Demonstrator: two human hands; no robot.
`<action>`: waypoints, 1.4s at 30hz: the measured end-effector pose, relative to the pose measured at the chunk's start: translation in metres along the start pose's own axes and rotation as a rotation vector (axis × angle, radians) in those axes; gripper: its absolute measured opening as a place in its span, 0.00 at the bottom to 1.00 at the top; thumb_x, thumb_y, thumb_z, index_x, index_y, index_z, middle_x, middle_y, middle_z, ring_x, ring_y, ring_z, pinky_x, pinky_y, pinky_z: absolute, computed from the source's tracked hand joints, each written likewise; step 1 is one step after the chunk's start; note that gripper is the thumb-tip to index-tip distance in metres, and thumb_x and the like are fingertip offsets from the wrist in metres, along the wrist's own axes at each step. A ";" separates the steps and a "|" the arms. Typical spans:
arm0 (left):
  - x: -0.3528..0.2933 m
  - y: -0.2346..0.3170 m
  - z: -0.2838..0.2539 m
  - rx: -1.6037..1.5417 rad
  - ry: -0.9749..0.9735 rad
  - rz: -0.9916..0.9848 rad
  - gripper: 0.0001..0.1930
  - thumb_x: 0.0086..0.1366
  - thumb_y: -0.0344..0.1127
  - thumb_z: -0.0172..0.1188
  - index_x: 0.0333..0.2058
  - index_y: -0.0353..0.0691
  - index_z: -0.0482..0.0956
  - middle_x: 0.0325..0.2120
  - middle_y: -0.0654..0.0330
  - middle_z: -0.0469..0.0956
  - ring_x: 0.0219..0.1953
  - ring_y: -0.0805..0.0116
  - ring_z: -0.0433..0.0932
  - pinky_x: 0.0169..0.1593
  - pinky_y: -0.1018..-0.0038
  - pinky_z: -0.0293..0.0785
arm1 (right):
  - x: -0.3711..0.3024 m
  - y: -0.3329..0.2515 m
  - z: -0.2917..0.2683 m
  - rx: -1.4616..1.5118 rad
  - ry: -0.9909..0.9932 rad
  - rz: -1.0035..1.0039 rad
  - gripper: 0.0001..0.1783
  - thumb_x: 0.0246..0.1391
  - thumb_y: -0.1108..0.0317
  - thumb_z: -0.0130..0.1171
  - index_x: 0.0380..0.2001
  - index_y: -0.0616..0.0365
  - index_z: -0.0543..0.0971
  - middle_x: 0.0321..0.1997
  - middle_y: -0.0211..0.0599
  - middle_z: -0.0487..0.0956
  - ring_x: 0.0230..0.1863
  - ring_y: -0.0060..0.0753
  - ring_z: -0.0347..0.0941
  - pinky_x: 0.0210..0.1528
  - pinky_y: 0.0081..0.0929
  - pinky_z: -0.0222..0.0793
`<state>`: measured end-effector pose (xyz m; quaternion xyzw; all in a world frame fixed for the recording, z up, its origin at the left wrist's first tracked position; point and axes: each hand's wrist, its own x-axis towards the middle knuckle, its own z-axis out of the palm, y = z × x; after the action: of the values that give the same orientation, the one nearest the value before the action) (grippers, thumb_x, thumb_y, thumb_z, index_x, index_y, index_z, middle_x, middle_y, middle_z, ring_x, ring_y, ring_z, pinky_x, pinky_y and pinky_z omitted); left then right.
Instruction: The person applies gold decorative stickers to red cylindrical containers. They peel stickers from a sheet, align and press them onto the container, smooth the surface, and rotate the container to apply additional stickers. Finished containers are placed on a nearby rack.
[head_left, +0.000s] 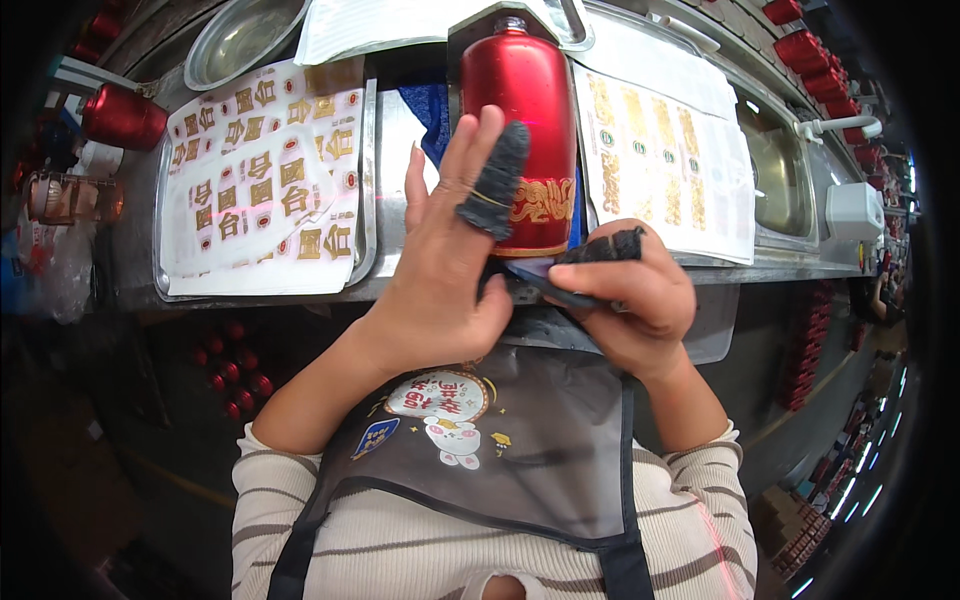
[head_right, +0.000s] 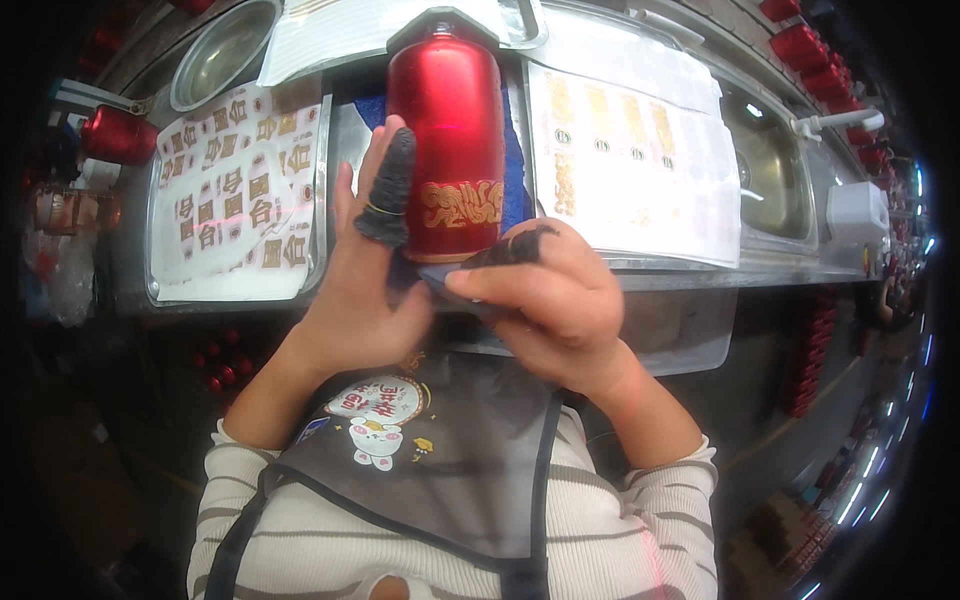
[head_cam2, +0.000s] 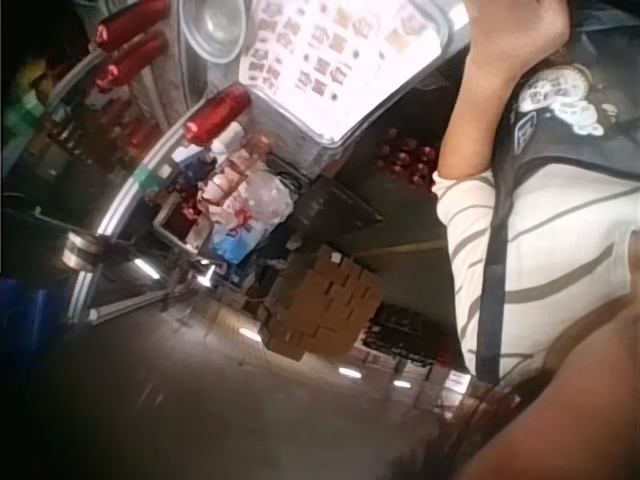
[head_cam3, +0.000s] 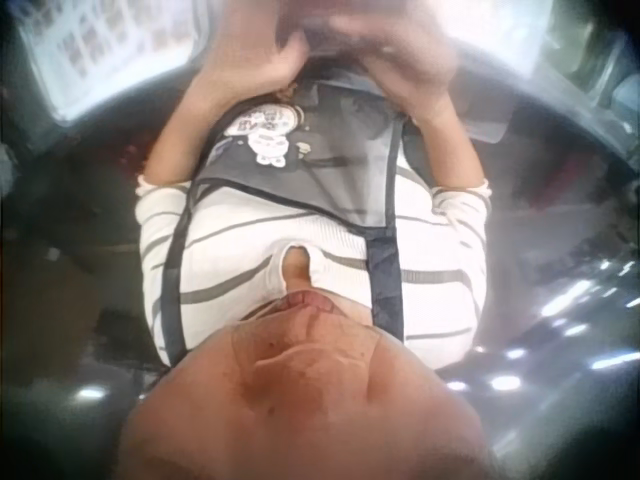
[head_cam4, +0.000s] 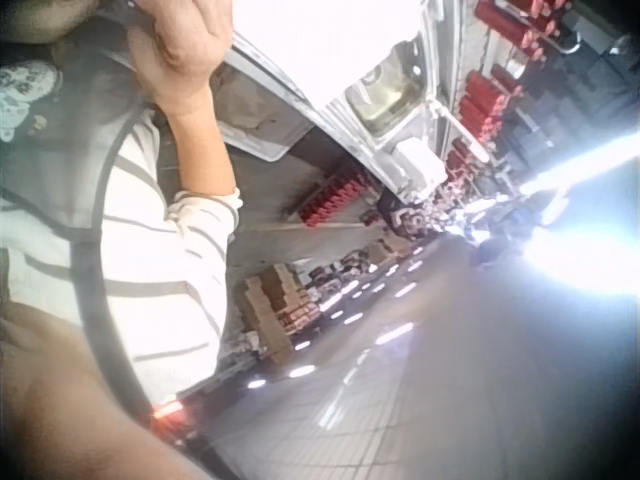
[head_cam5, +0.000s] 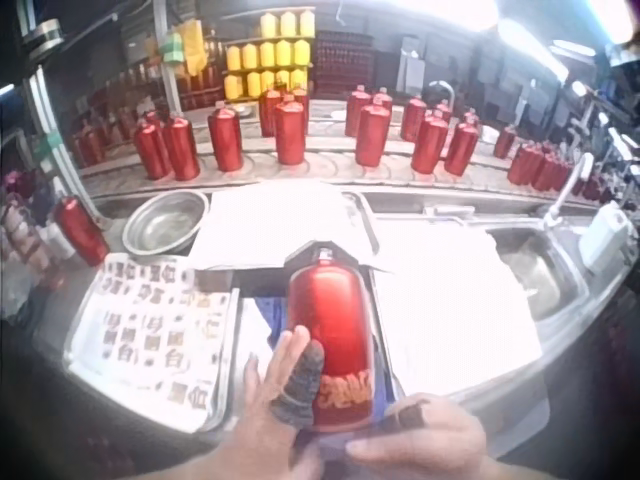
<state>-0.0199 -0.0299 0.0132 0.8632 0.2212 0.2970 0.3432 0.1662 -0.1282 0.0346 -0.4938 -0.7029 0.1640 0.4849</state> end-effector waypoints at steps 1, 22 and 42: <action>0.004 0.004 0.005 0.053 0.001 0.031 0.47 0.47 0.25 0.59 0.69 0.35 0.54 0.72 0.43 0.47 0.74 0.42 0.43 0.70 0.39 0.30 | -0.003 0.005 -0.004 -0.037 0.068 0.054 0.23 0.32 0.88 0.64 0.37 0.60 0.85 0.29 0.36 0.79 0.33 0.33 0.76 0.38 0.26 0.72; -0.014 -0.033 0.015 0.057 -0.084 -0.181 0.53 0.54 0.38 0.74 0.70 0.30 0.48 0.69 0.35 0.51 0.71 0.39 0.52 0.72 0.46 0.35 | -0.015 0.018 0.013 -0.080 0.200 -0.172 0.14 0.41 0.79 0.67 0.35 0.55 0.83 0.30 0.34 0.80 0.30 0.36 0.76 0.39 0.27 0.75; 0.006 -0.011 0.020 -0.089 0.069 -0.315 0.56 0.41 0.47 0.82 0.65 0.32 0.59 0.57 0.45 0.72 0.68 0.46 0.61 0.71 0.50 0.43 | 0.006 0.026 -0.010 0.603 0.524 0.747 0.13 0.57 0.76 0.61 0.46 0.62 0.78 0.37 0.29 0.79 0.39 0.19 0.75 0.45 0.21 0.74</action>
<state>-0.0037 -0.0282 -0.0045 0.7911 0.3522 0.2785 0.4154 0.1879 -0.1140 0.0239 -0.5733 -0.2572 0.3908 0.6726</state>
